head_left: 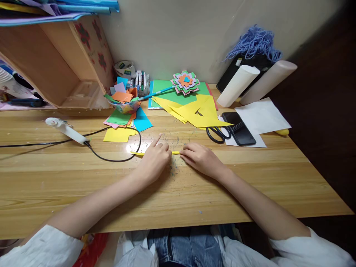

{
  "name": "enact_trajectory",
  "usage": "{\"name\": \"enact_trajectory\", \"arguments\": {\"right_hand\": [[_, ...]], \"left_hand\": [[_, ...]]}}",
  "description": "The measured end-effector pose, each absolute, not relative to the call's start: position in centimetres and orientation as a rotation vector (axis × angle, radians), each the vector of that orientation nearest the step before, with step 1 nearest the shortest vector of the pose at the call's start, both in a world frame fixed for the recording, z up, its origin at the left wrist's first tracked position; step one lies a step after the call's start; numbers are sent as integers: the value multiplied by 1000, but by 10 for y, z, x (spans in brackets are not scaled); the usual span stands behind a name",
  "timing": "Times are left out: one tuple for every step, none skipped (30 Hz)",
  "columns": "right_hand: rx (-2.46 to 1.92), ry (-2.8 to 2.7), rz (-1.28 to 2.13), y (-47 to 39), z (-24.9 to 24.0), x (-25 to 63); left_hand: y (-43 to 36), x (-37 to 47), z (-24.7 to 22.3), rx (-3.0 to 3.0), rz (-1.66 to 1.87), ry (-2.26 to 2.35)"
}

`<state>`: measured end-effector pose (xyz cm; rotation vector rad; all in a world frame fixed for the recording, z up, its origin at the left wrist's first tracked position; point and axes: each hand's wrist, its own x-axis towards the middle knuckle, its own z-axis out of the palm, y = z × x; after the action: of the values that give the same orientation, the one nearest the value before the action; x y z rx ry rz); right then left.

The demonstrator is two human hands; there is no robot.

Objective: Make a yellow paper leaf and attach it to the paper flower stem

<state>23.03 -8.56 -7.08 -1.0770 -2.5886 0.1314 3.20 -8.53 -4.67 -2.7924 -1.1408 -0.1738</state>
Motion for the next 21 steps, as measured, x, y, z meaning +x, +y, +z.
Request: {"name": "enact_trajectory", "arguments": {"right_hand": [[-1073, -2603, 64, -85, -72, 229], [-1066, -2614, 4, -85, -73, 228], [-1057, -2623, -42, -85, -73, 227], [-1048, -2627, -73, -85, -74, 226], [-1045, -2629, -85, -84, -74, 225], [-1047, -2627, -81, -84, -75, 225], [-1053, -2620, -68, -84, -74, 225], [-1062, -2610, -45, -84, -74, 225], [-1070, -2597, -15, -84, -73, 225], [-1076, -2582, 23, -84, -73, 226], [-1073, -2564, 71, -84, -72, 227], [-1063, -2544, 127, -84, -71, 227], [-1046, -2524, 190, -84, -71, 227], [-1029, -2501, 251, -84, -71, 228], [-1014, -2476, 308, -84, -71, 228], [-1008, -2451, 357, -84, -71, 227], [-1008, -2428, 394, -84, -72, 227], [-1013, -2410, 421, -83, -72, 227], [-1019, -2399, 439, -83, -72, 226], [-1027, -2394, 448, -83, -72, 226], [-1032, -2395, 450, -83, -72, 226]], "left_hand": [[-85, 32, -47, -2771, -167, -1112], [-85, 32, -48, -2757, -173, -1095], [-84, 32, -49, -2746, -185, -1085], [-83, 32, -50, -2737, -199, -1078], [-82, 32, -51, -2728, -211, -1074], [-81, 32, -52, -2722, -219, -1069], [-81, 32, -52, -2719, -219, -1061], [-80, 32, -52, -2718, -217, -1054], [-80, 32, -52, -2720, -215, -1046], [-79, 32, -51, -2723, -214, -1036], [-79, 32, -50, -2728, -211, -1026], [-79, 33, -49, -2732, -208, -1020], [-79, 33, -48, -2736, -208, -1016], [-78, 33, -47, -2743, -207, -1015], [-78, 33, -47, -2752, -205, -1015], [-78, 34, -46, -2763, -205, -1017], [-78, 34, -47, -2775, -205, -1020], [-78, 34, -47, -2786, -206, -1020], [-78, 35, -47, -2797, -204, -1021], [-78, 35, -47, -2804, -201, -1024], [-78, 35, -47, -2810, -198, -1028]]}}
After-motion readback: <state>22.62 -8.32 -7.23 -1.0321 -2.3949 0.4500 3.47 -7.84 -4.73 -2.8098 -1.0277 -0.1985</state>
